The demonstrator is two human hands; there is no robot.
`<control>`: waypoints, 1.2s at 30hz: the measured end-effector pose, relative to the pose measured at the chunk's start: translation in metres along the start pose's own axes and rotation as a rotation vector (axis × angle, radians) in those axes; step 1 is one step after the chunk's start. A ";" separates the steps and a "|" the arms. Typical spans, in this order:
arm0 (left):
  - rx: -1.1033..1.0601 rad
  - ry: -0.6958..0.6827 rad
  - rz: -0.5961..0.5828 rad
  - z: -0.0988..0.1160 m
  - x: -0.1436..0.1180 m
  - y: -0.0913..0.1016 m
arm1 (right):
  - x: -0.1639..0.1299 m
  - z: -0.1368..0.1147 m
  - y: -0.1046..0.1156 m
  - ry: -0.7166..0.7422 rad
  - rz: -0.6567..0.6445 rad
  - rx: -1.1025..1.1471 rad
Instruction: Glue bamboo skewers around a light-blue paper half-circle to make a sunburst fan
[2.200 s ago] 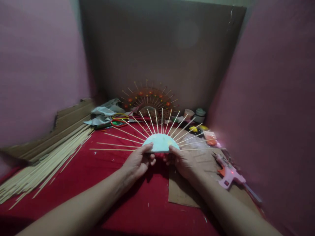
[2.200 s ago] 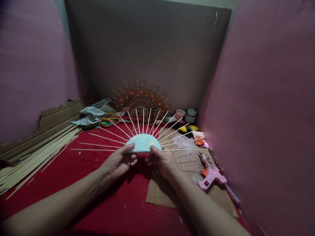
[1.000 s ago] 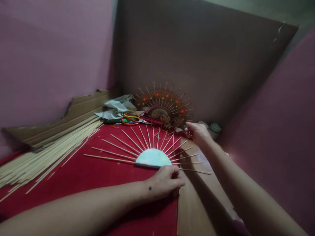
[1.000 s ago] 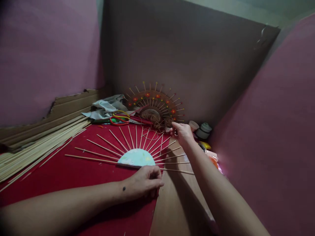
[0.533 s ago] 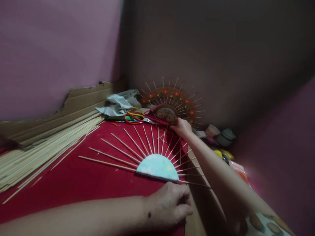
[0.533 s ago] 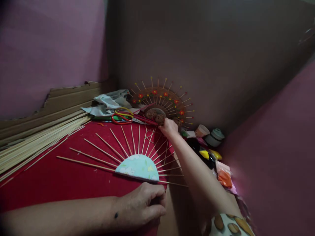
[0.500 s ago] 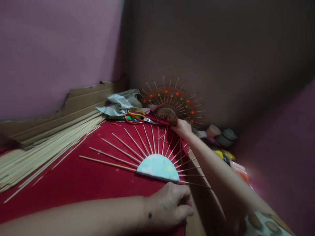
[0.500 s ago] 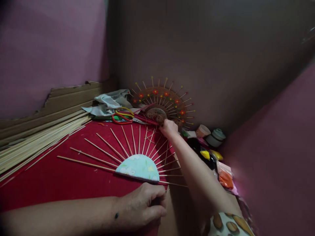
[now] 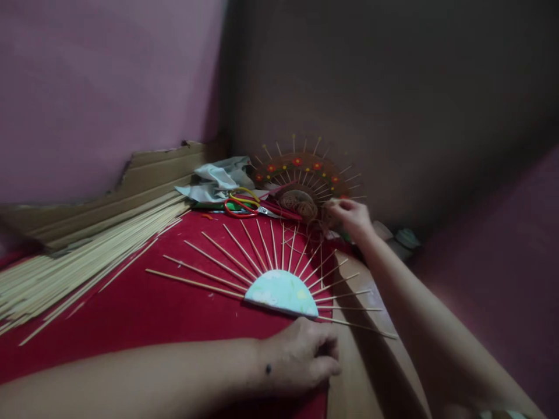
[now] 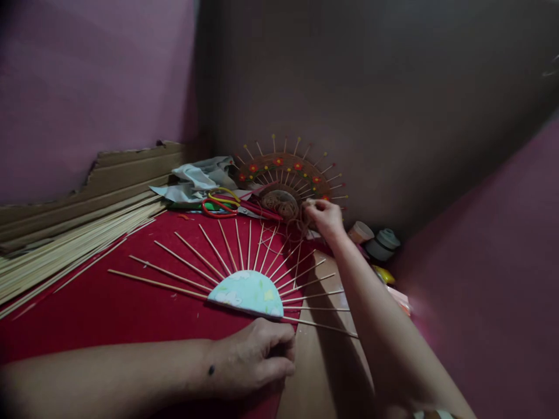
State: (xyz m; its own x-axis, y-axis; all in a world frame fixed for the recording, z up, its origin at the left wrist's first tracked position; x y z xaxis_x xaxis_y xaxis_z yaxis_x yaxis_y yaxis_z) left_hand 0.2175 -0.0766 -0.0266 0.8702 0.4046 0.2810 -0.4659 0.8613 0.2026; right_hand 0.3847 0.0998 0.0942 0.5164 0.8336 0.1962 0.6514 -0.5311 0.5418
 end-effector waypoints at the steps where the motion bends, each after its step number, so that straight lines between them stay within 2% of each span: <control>1: -0.007 -0.008 -0.003 0.000 0.000 0.000 | 0.000 -0.005 0.018 0.017 0.040 0.117; 5: -0.103 0.021 -0.013 -0.006 -0.001 -0.004 | -0.006 -0.024 0.086 0.062 0.172 0.487; 7: -0.156 0.048 -0.012 -0.009 -0.001 -0.006 | -0.012 -0.033 0.109 0.047 0.125 0.674; 9: -0.187 0.048 -0.006 -0.010 0.001 -0.007 | -0.018 -0.043 0.121 -0.006 -0.003 0.861; 11: -0.209 0.056 0.006 -0.012 0.002 -0.007 | -0.027 -0.055 0.133 -0.047 -0.067 0.949; 15: -0.246 0.132 0.023 -0.019 0.003 -0.006 | -0.052 -0.082 0.161 -0.043 -0.053 1.036; 17: -0.275 0.094 0.083 -0.014 0.005 0.002 | -0.072 -0.098 0.171 0.004 -0.066 1.119; 20: -0.245 -0.070 0.292 0.006 0.008 0.036 | -0.118 -0.117 0.176 0.077 -0.114 1.208; 22: -0.143 -0.199 0.437 0.028 0.007 0.061 | -0.156 -0.125 0.168 0.092 -0.179 1.255; 24: -0.012 -0.319 0.521 0.055 0.008 0.077 | -0.196 -0.129 0.150 0.066 -0.320 1.284; 26: 0.089 -0.392 0.508 0.078 0.015 0.075 | -0.231 -0.129 0.137 0.072 -0.406 1.243; 28: 0.131 -0.422 0.463 0.094 0.028 0.066 | -0.258 -0.125 0.136 0.115 -0.424 1.154; 29: 0.129 -0.433 0.446 0.101 0.035 0.062 | -0.269 -0.122 0.141 0.151 -0.420 1.095; 32: 0.050 -0.471 0.410 0.122 0.050 0.059 | -0.298 -0.113 0.171 0.338 -0.360 1.003; 34: 0.024 -0.498 0.439 0.139 0.050 0.069 | -0.305 -0.096 0.191 0.309 -0.284 1.064; 36: 0.006 -0.518 0.532 0.154 0.040 0.084 | -0.308 -0.076 0.206 0.259 -0.188 1.203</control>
State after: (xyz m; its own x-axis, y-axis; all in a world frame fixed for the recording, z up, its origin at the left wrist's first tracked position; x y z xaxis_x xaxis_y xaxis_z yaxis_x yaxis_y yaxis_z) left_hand 0.1886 -0.0351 0.1466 0.3400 0.5687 0.7490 -0.8059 0.5867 -0.0797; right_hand 0.3180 -0.2547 0.2081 0.3242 0.8444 0.4265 0.8692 -0.0879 -0.4866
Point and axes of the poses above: each hand's wrist, its own x-axis towards the middle knuckle, its own y-axis out of the back of the hand, z = x × y, the point moved 9 cm from there along x, towards the middle knuckle, and after that the axes turned 15 degrees about -y, right-handed, at the moved point
